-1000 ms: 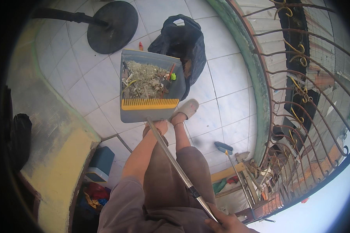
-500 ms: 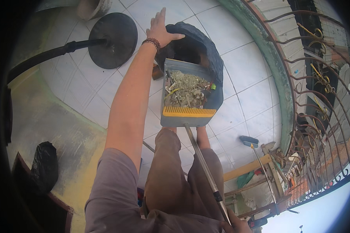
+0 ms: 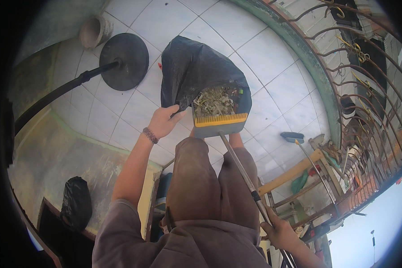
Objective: The person sweeps debris into a dustpan on a tiled balcony, empties it into a trash bag, and then moves inside to scrub a floor corner with a brush. They handle a broom, dustpan, trash bag, and brush during the cleaning process.
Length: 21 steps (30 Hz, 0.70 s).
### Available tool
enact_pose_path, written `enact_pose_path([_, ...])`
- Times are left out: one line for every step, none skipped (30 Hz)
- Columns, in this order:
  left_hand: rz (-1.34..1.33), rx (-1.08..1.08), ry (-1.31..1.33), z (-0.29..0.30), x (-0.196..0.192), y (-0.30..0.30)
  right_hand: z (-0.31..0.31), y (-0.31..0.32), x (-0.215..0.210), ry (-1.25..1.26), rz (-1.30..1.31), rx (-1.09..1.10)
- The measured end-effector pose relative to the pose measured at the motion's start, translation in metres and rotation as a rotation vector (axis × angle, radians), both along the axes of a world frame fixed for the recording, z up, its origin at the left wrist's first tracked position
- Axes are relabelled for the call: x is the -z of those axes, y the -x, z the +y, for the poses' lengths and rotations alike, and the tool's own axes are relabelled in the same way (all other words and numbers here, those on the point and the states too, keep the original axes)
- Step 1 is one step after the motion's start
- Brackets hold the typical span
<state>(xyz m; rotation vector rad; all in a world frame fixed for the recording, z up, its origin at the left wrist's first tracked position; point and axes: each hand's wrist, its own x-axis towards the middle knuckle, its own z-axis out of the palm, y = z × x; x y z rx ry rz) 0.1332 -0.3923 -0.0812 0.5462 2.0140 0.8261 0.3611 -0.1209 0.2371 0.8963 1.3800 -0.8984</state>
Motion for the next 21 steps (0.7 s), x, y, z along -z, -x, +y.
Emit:
enact_pose_path([-0.116, -0.076, -0.027, -0.001, -0.006, -0.032, 0.004, -0.006, -0.003, -0.02, 0.031, -0.067])
enact_pose_path([-0.086, -0.066, -0.063, 0.003, -0.013, -0.06, 0.015, -0.014, -0.005, -0.03, 0.085, -0.116])
enact_pose_path([-0.131, -0.06, -0.119, 0.017, -0.018, -0.084, 0.022, -0.022, -0.008, -0.053, 0.136, -0.165])
enact_pose_path([-0.128, -0.098, -0.199, 0.035, -0.021, -0.103, 0.03, -0.022, -0.013, -0.071, 0.131, -0.219])
enact_pose_path([-0.095, -0.122, -0.245, 0.057, -0.022, -0.12, 0.039, -0.018, -0.016, -0.087, 0.127, -0.278])
enact_pose_path([-0.062, -0.088, -0.259, 0.079, -0.03, -0.12, 0.044, -0.011, -0.019, -0.103, 0.122, -0.332])
enact_pose_path([-0.025, -0.078, -0.298, 0.099, -0.028, -0.122, 0.045, -0.005, -0.024, -0.115, 0.112, -0.392])
enact_pose_path([-0.01, -0.082, -0.335, 0.118, -0.029, -0.118, 0.045, 0.001, -0.029, -0.144, 0.122, -0.443])
enact_pose_path([0.006, -0.087, -0.372, 0.133, -0.031, -0.114, 0.046, 0.006, -0.032, -0.174, 0.134, -0.494])
enact_pose_path([0.015, -0.105, -0.418, 0.145, -0.034, -0.112, 0.046, 0.011, -0.035, -0.206, 0.147, -0.543])
enact_pose_path([0.021, -0.125, -0.468, 0.158, -0.036, -0.111, 0.046, 0.019, -0.042, -0.215, 0.174, -0.631])
enact_pose_path([0.028, -0.145, -0.518, 0.164, -0.038, -0.109, 0.044, 0.027, -0.045, -0.263, 0.126, -0.687])
enact_pose_path([0.008, -0.189, -0.534, 0.164, -0.04, -0.111, 0.042, 0.033, -0.049, -0.306, 0.072, -0.743])
enact_pose_path([-0.041, -0.227, -0.482, 0.158, -0.041, -0.114, 0.04, 0.039, -0.053, -0.35, 0.018, -0.799])
enact_pose_path([-0.091, -0.265, -0.431, 0.148, -0.04, -0.118, 0.043, 0.035, -0.056, -0.34, 0.008, -0.894])
enact_pose_path([-0.14, -0.3, -0.372, 0.135, -0.038, -0.124, 0.04, 0.036, -0.055, -0.365, 0.008, -0.964])
enact_pose_path([-0.188, -0.403, -0.333, 0.124, -0.027, -0.141, 0.036, 0.038, -0.054, -0.387, 0.014, -1.04])
enact_pose_path([-0.237, -0.502, -0.295, 0.112, -0.015, -0.161, 0.03, 0.039, -0.053, -0.409, 0.02, -1.111])
enact_pose_path([-0.264, -0.592, -0.244, 0.099, -0.012, -0.172, 0.027, 0.038, -0.047, -0.437, 0.042, -1.163])
enact_pose_path([-0.289, -0.678, -0.19, 0.086, -0.01, -0.183, 0.024, 0.035, -0.042, -0.457, 0.119, -1.155])
enact_pose_path([-0.315, -0.764, -0.136, 0.075, -0.006, -0.196, 0.022, 0.029, -0.037, -0.474, 0.195, -1.146])
